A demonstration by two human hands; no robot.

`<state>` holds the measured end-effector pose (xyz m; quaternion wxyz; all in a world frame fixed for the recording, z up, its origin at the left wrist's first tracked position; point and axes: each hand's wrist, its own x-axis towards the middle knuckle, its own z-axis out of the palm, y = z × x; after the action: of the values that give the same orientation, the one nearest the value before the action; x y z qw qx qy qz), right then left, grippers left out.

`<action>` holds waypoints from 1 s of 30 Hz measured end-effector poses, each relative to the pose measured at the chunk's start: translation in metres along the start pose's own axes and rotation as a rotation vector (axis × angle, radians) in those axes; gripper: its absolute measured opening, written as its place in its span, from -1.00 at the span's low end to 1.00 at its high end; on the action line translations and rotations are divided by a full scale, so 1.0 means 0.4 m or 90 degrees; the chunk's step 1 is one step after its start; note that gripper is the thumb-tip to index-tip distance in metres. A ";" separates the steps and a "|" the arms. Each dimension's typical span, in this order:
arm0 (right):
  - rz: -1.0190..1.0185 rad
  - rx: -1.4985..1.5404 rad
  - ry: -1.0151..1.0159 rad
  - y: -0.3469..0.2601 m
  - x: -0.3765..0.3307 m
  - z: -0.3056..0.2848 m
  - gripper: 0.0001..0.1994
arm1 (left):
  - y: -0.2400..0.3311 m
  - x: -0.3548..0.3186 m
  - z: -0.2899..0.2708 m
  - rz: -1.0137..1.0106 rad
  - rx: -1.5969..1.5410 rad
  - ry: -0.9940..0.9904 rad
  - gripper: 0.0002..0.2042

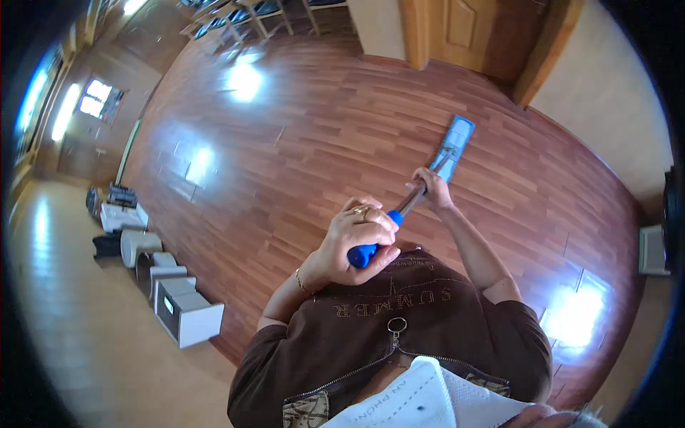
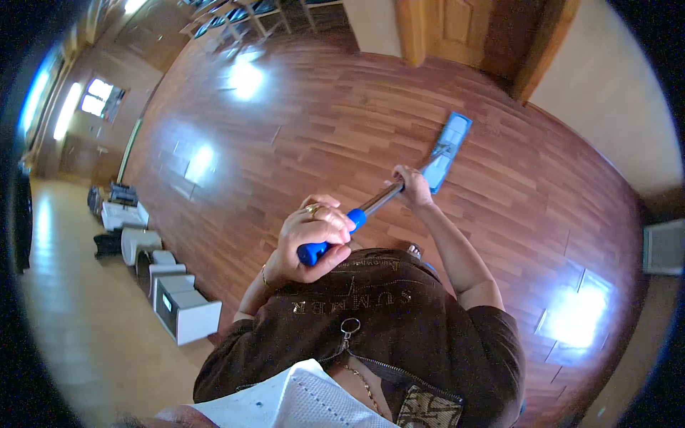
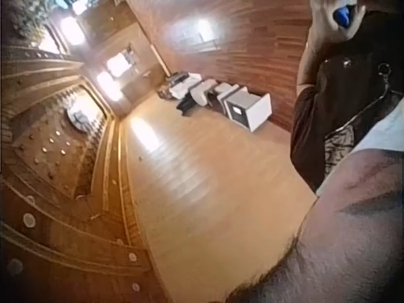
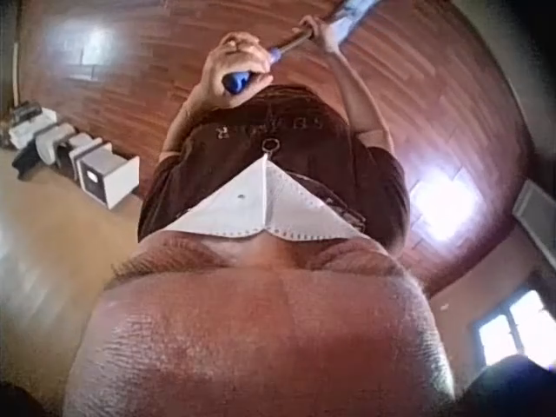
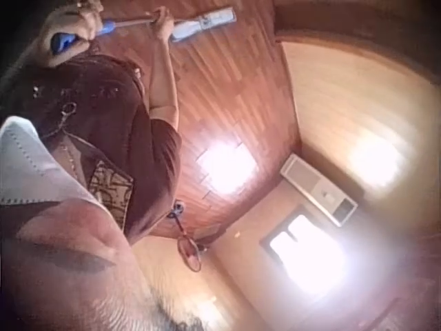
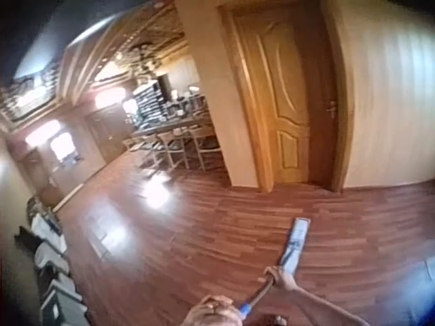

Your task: Mopping a wooden floor using a flat mop in an indoor room.

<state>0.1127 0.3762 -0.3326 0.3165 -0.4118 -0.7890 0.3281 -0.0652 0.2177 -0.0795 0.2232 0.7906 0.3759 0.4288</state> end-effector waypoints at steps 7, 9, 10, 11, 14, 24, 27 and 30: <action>-0.174 0.167 -0.190 -0.207 0.070 0.209 -0.64 | 0.105 -0.120 -0.064 -0.050 0.176 0.132 -0.85; -0.322 0.291 -0.172 -0.227 0.082 0.305 -0.60 | 0.139 -0.138 -0.070 -0.069 0.198 0.144 -0.86; -0.324 0.276 -0.247 -0.265 0.076 0.328 -0.60 | 0.159 -0.151 -0.071 -0.082 0.228 0.179 -0.86; -0.335 0.268 -0.278 -0.294 0.065 0.362 -0.60 | 0.177 -0.167 -0.077 -0.103 0.246 0.190 -0.86; -0.392 0.266 -0.397 -0.380 0.031 0.423 -0.64 | 0.229 -0.208 -0.083 -0.145 0.284 0.218 -0.87; -0.533 0.142 -0.613 -0.545 -0.037 0.561 -0.74 | 0.307 -0.282 -0.095 -0.247 0.426 0.335 -0.65; -0.583 0.141 -0.588 -0.553 -0.038 0.567 -0.78 | 0.309 -0.299 -0.099 -0.234 0.433 0.360 -0.62; -0.592 0.104 -0.585 -0.557 -0.013 0.564 -0.80 | 0.294 -0.290 -0.131 -0.218 0.395 0.379 -0.63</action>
<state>-0.1570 0.2144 -0.2921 0.0863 0.1796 -0.9121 0.3583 -0.1028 0.0554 -0.0312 -0.0740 0.5893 0.6591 0.4614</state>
